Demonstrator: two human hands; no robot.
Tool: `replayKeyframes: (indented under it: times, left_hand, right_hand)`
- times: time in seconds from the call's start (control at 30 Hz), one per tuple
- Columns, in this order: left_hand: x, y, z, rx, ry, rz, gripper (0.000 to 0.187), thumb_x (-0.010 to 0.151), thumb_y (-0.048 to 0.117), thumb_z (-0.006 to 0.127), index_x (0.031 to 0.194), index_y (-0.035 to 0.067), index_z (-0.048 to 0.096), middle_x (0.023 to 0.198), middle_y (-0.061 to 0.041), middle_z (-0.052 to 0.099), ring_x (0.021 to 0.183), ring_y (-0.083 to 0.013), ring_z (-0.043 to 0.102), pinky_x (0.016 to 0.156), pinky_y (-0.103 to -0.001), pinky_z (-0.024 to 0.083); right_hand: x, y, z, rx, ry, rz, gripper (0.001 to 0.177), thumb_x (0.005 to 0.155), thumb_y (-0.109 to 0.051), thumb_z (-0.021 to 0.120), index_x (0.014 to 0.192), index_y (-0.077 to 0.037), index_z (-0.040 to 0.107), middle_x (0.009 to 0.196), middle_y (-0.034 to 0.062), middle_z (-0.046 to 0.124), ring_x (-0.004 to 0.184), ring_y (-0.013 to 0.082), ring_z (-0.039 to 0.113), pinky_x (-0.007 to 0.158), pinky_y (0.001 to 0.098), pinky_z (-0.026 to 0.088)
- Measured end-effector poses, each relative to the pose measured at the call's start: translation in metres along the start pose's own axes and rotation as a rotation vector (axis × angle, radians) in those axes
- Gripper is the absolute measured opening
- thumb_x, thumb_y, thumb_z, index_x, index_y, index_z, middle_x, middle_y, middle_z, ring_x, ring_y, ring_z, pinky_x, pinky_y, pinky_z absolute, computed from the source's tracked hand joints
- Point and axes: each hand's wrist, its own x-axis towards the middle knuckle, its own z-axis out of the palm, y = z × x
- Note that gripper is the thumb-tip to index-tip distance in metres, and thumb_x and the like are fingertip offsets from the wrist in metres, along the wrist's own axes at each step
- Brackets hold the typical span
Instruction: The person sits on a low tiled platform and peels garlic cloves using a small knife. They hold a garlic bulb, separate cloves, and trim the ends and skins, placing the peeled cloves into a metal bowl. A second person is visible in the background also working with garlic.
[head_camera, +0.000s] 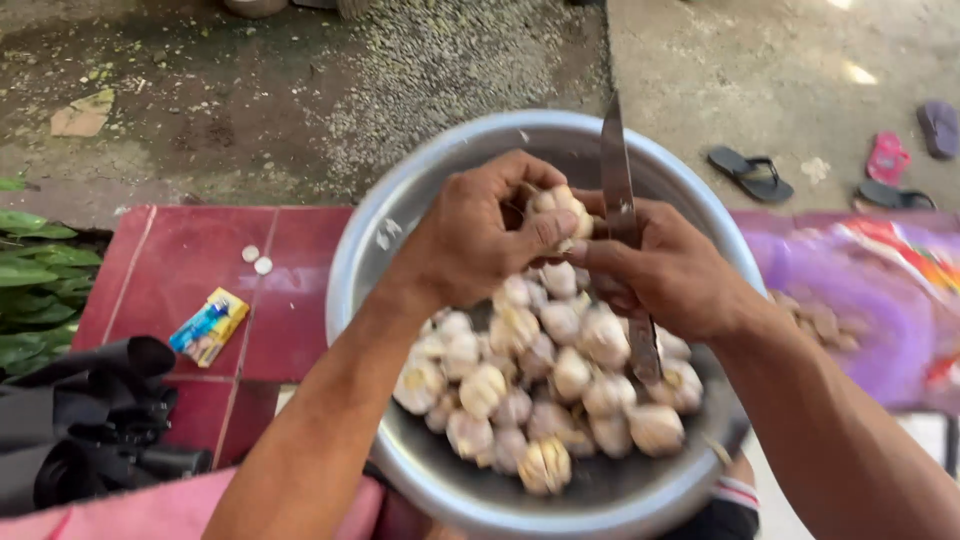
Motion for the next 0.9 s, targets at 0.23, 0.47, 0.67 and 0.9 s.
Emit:
replayKeyframes:
  times: [0.23,0.47,0.67,0.9]
  left_hand:
    - [0.039,-0.038,-0.035,0.039,0.076,-0.060,0.027,0.081,0.036,0.074,0.098,0.015,0.074,0.077,0.004,0.073,0.068,-0.0073,0.065,0.061,-0.027,0.054]
    - [0.023,-0.065,-0.033,-0.246,-0.149,-0.080,0.043,0.085,0.041,0.068,0.115,0.009,0.071,0.098,-0.010,0.076,0.081,-0.0191,0.074,0.068,-0.032,0.065]
    - [0.021,-0.127,0.030,0.677,-0.380,-0.175,0.068,0.077,0.012,0.058,0.142,0.031,0.053,0.143,-0.017,0.053,0.124,-0.0380,0.058,0.103,-0.048,0.047]
    - [0.050,-0.229,0.041,0.973,-0.386,0.056,0.059,0.069,0.012,0.080,0.123,0.024,0.059,0.117,-0.020,0.059,0.094,-0.0447,0.070,0.084,-0.052,0.057]
  right_hand:
    - [0.058,0.001,0.002,0.092,0.024,0.125,0.043,0.093,-0.033,0.065,0.117,0.003,0.062,0.051,-0.0024,0.030,0.039,0.0071,0.028,0.036,0.0229,0.020]
    - [0.039,0.028,-0.006,0.116,0.174,-0.022,0.031,0.092,-0.008,0.063,0.118,0.009,0.058,0.053,0.0154,0.051,0.032,0.0125,0.034,0.027,0.0235,0.024]
    - [-0.050,-0.003,-0.002,-0.125,0.193,0.329,0.029,0.089,-0.013,0.068,0.116,-0.002,0.069,0.068,0.0139,0.053,0.044,0.0170,0.035,0.038,0.0291,0.022]
    - [-0.132,0.009,-0.008,-0.557,0.202,0.569,0.056,0.085,-0.036,0.067,0.136,-0.016,0.075,0.072,0.0128,0.063,0.057,0.0242,0.060,0.049,0.0355,0.051]
